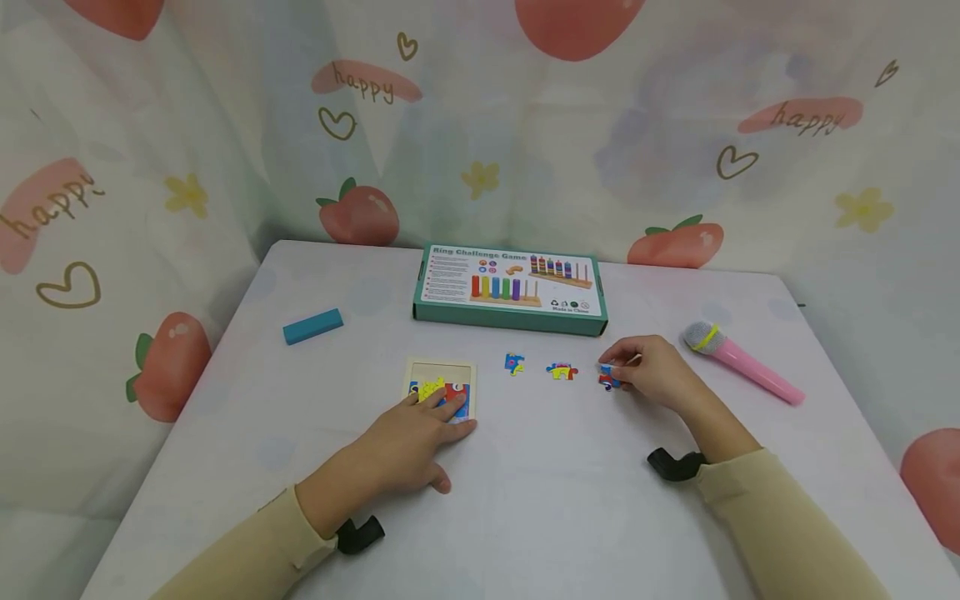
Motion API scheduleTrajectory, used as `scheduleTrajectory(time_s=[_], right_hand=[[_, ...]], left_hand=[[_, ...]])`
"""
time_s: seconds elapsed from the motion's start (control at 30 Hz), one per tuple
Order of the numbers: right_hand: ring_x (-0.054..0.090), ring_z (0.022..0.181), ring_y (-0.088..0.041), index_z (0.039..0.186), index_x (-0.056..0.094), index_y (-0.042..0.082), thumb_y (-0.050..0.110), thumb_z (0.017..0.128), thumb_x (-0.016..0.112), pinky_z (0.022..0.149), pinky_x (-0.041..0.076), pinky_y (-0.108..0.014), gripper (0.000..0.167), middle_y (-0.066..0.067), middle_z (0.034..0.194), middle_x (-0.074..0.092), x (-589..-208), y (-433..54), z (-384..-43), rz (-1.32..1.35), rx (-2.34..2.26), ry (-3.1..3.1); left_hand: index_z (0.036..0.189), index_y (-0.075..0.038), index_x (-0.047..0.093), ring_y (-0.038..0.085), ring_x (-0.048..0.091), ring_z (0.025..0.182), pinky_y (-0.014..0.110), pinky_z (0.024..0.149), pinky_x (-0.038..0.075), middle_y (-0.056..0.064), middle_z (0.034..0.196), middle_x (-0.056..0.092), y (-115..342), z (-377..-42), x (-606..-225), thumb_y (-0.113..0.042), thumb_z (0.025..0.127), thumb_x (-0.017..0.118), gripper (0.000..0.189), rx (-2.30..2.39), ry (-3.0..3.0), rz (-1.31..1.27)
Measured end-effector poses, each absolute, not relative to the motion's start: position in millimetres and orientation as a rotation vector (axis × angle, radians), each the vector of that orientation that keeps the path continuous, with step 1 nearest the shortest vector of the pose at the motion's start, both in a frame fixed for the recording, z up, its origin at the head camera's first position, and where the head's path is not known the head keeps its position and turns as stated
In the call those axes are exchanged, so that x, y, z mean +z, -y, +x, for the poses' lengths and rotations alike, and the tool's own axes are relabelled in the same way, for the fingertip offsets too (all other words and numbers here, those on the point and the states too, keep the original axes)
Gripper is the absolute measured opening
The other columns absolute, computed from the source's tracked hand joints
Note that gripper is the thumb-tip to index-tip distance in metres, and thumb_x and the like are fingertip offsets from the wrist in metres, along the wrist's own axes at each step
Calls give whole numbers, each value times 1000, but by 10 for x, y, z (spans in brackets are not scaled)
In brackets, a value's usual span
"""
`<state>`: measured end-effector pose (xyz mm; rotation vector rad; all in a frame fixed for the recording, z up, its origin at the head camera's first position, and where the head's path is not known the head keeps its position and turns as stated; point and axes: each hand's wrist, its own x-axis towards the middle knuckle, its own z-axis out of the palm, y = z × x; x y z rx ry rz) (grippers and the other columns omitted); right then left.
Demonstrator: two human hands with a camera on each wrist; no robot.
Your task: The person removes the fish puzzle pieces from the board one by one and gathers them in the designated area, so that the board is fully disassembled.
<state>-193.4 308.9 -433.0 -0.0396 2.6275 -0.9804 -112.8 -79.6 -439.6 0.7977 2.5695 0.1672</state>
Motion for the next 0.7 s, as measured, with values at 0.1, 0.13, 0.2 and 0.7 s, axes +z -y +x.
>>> scheduleTrajectory(time_s=[0.1,0.13,0.2,0.7], right_hand=[[61,93,-24,121,78,6,8,101,73,71,58,-25,21,-13,102,66,-4331,-3111,-1941,-41,-959,-2634],[60,94,-24,120,78,6,8,101,74,72,57,-26,20,-13,102,66,-4335,-3113,-1944,-47,-948,-2642],[58,95,-25,118,79,7,8,100,74,75,54,-28,19,-11,101,67,-4346,-3108,-1950,-61,-923,-2665],[57,99,-27,115,80,8,7,99,74,80,49,-31,17,-12,105,71,-4387,-3069,-1967,-107,-824,-2723]], left_hand=[[161,-39,50,32,28,167,61,132,31,-1,177,34,787,-1125,-4391,-52,83,90,88,165,-2569,793],[161,-39,51,32,28,167,61,132,31,-1,177,34,786,-1124,-4390,-51,83,90,88,166,-2569,792],[161,-38,51,32,28,167,61,132,31,-1,177,35,784,-1120,-4386,-51,83,90,88,168,-2570,794],[161,-37,51,33,28,167,61,132,31,0,177,35,791,-1092,-4356,-51,84,90,88,186,-2580,799]])
